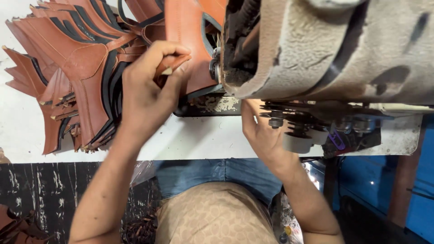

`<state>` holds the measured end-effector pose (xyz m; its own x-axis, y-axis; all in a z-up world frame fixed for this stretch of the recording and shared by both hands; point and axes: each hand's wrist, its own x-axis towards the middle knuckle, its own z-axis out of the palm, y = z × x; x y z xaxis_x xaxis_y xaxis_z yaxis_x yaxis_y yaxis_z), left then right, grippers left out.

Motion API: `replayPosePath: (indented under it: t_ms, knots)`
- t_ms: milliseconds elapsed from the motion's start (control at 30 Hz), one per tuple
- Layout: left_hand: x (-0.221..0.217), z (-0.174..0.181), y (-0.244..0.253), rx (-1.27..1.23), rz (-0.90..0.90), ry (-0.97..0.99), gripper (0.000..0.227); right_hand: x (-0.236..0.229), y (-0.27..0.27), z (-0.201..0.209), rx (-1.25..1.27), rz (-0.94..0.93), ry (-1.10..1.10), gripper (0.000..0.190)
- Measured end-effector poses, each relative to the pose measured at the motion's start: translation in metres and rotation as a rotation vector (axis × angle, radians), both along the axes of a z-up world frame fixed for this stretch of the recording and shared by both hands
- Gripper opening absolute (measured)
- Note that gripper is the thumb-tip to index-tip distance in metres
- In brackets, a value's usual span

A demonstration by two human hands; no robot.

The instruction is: Trimming and stitching leather shoe components using a specialized sewing machine.

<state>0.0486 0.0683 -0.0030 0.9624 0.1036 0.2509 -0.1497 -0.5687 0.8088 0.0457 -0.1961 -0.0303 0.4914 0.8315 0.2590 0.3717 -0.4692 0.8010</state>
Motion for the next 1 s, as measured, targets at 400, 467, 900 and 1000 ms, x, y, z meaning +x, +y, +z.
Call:
replayPosePath:
  t_ms: [400, 467, 900, 1000]
  knots:
    - [-0.061, -0.034, -0.043, -0.499, 0.309, -0.051, 0.013, 0.018, 0.039, 0.040, 0.691, -0.058, 0.861, 0.038]
    - [-0.065, -0.036, -0.048, -0.539, 0.318, -0.032, 0.014, 0.016, 0.038, 0.033, 0.772, -0.013, 0.837, 0.037]
    - [-0.071, -0.024, -0.070, -0.560, 0.343, 0.115, 0.019, 0.006, 0.045, -0.006, 1.822, -0.060, 1.610, 0.023]
    - [-0.065, -0.027, -0.071, -0.548, 0.340, 0.114, 0.021, 0.008, 0.039, -0.004, 1.747, -0.132, 1.589, 0.023]
